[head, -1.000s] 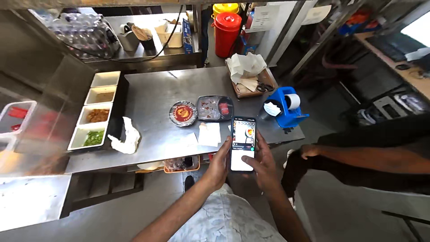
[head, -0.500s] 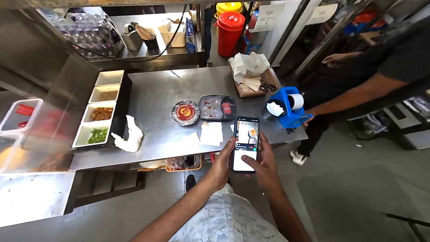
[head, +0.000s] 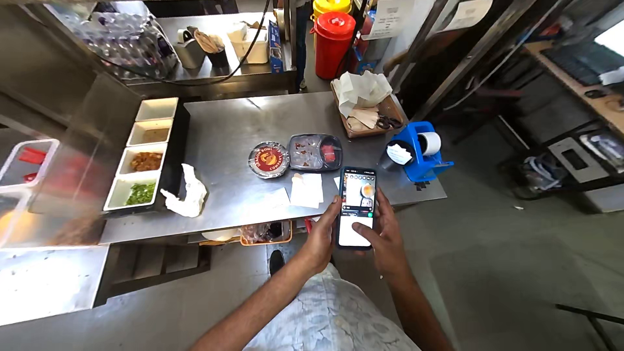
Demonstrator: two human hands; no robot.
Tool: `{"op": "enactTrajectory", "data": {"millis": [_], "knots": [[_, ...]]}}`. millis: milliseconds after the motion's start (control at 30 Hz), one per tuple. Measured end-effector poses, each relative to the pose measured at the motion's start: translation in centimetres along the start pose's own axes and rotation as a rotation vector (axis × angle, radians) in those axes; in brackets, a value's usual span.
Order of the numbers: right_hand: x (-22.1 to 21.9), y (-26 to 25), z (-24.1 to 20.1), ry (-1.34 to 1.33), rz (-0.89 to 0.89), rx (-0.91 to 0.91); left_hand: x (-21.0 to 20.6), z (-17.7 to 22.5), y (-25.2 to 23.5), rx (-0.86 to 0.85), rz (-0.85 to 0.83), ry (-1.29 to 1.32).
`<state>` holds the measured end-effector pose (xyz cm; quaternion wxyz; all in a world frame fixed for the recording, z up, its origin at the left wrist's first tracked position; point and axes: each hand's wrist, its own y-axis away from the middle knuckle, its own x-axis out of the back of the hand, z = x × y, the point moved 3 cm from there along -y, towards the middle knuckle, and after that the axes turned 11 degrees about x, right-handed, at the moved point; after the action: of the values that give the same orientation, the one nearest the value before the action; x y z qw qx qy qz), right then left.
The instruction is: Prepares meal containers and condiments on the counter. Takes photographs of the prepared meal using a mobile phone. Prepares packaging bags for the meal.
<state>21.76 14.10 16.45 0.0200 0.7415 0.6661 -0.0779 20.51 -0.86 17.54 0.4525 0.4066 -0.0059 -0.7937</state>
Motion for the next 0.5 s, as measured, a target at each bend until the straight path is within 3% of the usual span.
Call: {"op": "enactTrajectory", "data": {"millis": [500], "knots": [[0.57, -0.59, 0.07, -0.047, -0.023, 0.015, 0.85, -0.27, 0.21, 0.023, -0.012, 0.074]]}}
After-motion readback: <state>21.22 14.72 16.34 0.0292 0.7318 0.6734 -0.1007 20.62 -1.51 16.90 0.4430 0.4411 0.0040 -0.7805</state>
